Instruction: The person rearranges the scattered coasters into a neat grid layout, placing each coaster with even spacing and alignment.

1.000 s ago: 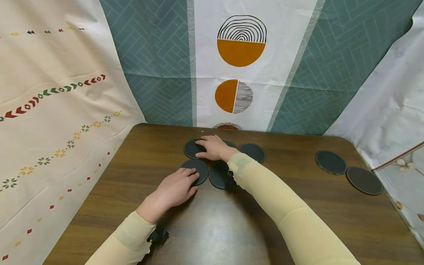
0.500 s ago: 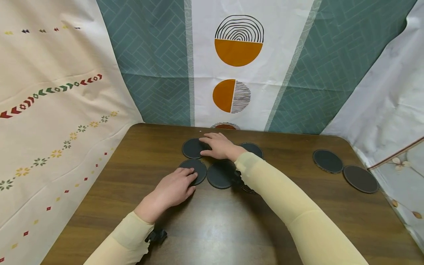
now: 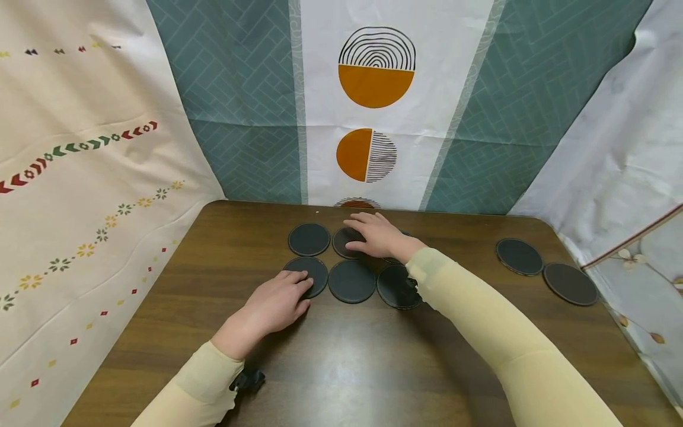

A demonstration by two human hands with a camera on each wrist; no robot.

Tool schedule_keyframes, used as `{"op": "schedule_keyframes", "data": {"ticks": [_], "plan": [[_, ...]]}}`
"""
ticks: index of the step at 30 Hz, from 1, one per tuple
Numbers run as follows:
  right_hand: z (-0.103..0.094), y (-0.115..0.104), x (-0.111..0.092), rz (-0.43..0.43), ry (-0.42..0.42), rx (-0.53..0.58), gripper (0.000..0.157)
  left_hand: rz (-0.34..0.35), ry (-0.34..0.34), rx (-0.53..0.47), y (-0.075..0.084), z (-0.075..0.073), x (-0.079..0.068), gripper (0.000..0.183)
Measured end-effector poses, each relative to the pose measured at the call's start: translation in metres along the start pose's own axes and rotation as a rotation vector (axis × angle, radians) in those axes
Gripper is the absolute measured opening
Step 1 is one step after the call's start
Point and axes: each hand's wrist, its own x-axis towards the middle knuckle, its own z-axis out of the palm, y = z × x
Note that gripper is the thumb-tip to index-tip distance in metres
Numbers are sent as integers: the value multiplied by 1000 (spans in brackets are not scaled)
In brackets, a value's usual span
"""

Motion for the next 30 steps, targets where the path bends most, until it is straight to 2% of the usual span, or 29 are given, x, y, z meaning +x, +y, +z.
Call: {"op": "schedule_keyframes", "data": {"ticks": [13, 24, 30], "plan": [[-4, 27, -52, -7, 62, 2, 72, 11, 1, -7, 0, 1, -1, 48], [-3, 53, -95, 27, 93, 26, 73, 6, -4, -20, 0, 0, -1, 50], [-4, 68, -125, 51, 120, 53, 73, 9, 5, -40, -1, -4, 2, 48]]}}
